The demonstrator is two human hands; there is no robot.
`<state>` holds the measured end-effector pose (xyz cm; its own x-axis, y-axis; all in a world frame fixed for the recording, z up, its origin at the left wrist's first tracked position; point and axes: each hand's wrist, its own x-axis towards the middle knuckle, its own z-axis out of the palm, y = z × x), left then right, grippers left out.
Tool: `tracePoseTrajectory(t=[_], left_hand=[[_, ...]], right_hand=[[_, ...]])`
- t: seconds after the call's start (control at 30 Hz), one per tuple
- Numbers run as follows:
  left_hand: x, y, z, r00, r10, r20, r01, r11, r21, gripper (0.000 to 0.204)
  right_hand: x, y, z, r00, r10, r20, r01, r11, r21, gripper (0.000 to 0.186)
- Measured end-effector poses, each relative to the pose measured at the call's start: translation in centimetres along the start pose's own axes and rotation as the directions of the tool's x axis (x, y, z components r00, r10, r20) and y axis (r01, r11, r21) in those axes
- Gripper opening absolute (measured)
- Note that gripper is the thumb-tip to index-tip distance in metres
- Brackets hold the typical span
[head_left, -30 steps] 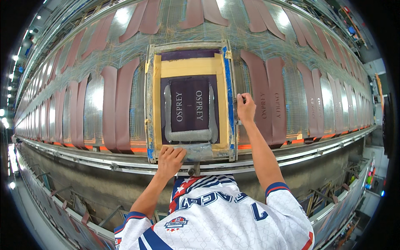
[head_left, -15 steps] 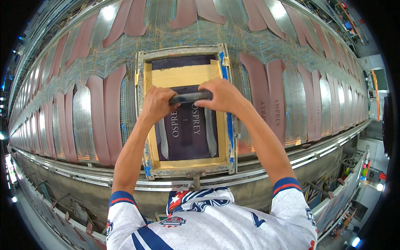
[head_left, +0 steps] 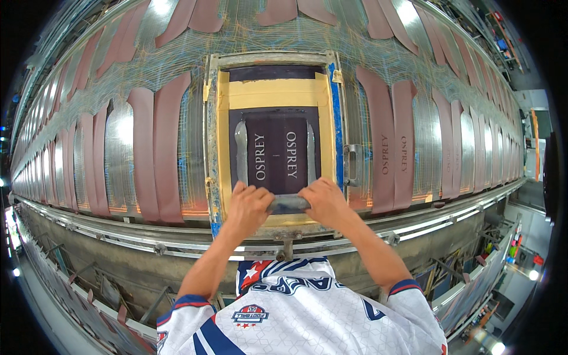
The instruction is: The person uses a squeegee to pull ink across a screen-printing frame, repeatedly applying pressure to transfer the design onto a dark fabric below. The person maintains consistent strokes and repositions the squeegee to cover the full area of the frame.
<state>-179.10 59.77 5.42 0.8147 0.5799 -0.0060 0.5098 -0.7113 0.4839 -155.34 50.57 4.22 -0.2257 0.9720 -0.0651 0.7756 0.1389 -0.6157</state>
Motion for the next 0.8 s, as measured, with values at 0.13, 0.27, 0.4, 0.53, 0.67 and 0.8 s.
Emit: tracePoseTrajectory(t=[0.13, 0.27, 0.4, 0.53, 0.67, 0.8], left_hand=[[8.7, -5.3, -2.2, 0.993, 0.068, -0.099, -0.057, 0.992, 0.114, 0.023], [17.2, -10.0, -4.2, 0.991, 0.063, -0.115, -0.045, 0.987, 0.156, 0.024], [16.1, -9.5, -3.1, 0.983, 0.049, -0.176, -0.026, 0.991, 0.134, 0.018], [5.2, -4.6, 0.8, 0.981, 0.093, -0.171, -0.065, 0.985, 0.159, 0.025], [-1.7, 0.9, 1.0, 0.994, 0.010, -0.111, -0.001, 0.997, 0.075, 0.036], [-1.5, 2.1, -0.1, 0.987, 0.022, -0.159, -0.005, 0.994, 0.106, 0.041]], right_hand=[[8.9, 3.9, -4.4, 0.995, 0.055, 0.079, -0.038, 0.979, -0.201, 0.024], [16.8, 8.4, -7.7, 0.992, 0.126, 0.015, -0.122, 0.978, -0.171, 0.021], [15.9, 8.1, -6.3, 0.986, 0.166, -0.005, -0.166, 0.983, -0.074, 0.020], [6.3, 2.9, -1.7, 0.983, 0.141, 0.120, -0.117, 0.976, -0.186, 0.028], [-1.4, -1.1, -0.3, 0.997, 0.044, 0.062, -0.046, 0.998, 0.046, 0.048], [0.0, 5.0, -3.8, 0.801, 0.276, -0.532, -0.268, 0.959, 0.094, 0.048]])
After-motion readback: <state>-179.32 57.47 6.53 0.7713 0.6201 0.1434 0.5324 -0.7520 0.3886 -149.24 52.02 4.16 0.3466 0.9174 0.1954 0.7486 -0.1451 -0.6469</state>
